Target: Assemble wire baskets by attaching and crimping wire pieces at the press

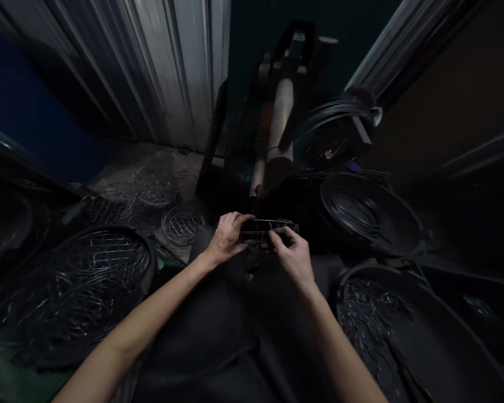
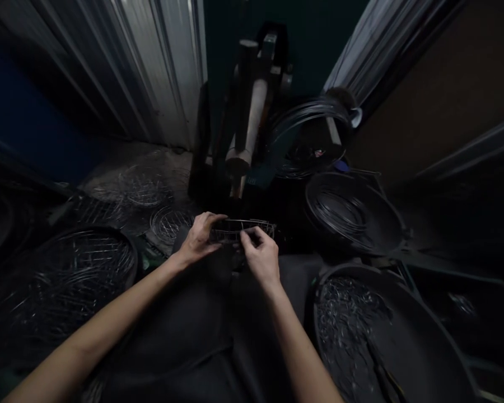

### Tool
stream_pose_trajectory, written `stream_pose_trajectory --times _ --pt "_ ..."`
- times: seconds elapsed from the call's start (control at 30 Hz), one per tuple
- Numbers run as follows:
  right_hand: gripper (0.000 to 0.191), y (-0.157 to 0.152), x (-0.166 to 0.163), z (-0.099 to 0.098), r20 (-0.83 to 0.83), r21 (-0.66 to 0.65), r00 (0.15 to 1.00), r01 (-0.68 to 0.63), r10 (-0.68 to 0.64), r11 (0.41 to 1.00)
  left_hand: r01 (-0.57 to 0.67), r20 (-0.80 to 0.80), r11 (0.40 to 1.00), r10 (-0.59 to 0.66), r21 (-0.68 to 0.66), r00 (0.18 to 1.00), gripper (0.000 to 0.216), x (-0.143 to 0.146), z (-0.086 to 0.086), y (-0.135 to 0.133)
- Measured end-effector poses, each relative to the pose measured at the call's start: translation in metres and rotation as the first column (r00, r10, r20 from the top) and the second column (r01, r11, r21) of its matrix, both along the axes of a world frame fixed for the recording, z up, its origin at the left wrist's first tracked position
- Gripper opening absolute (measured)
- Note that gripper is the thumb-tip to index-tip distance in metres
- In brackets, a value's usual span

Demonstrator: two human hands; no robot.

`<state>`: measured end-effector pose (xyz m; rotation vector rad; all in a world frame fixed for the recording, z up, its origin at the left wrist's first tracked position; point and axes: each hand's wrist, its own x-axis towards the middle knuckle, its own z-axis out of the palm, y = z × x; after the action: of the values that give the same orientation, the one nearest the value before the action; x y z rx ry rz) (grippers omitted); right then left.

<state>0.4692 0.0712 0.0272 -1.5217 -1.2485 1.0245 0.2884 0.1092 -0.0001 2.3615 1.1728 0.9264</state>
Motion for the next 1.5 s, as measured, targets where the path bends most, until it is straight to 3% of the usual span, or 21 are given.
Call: stream_pose_trajectory --times 0.2,0.4,0.57,1.23,1.5 --pt "0.027 0.005 -0.016 -0.004 0.173 0.201 0.984 0.0 -0.035 0.98 -0.058 0.054 0.996 0.054 0.075 0.997 0.054 -0.006 -0.01 0.008" --pt "0.023 0.017 -0.022 -0.006 0.247 0.314 0.967 -0.026 -0.056 0.949 -0.082 0.065 0.989 0.075 0.12 0.995 0.053 -0.008 -0.008 0.015" --pt "0.023 0.023 -0.023 -0.01 0.256 0.314 0.966 -0.046 -0.038 0.948 -0.092 0.064 0.991 0.085 0.099 0.994 0.055 -0.01 -0.011 0.023" --pt "0.021 0.038 -0.02 -0.011 0.26 0.361 0.965 -0.055 -0.044 0.931 -0.058 0.089 0.968 0.037 0.244 0.995 0.061 -0.007 -0.016 0.044" --pt "0.021 0.047 -0.018 -0.015 0.277 0.373 0.958 -0.043 -0.067 0.927 -0.078 0.066 0.977 0.066 0.2 0.996 0.059 -0.005 -0.012 0.052"
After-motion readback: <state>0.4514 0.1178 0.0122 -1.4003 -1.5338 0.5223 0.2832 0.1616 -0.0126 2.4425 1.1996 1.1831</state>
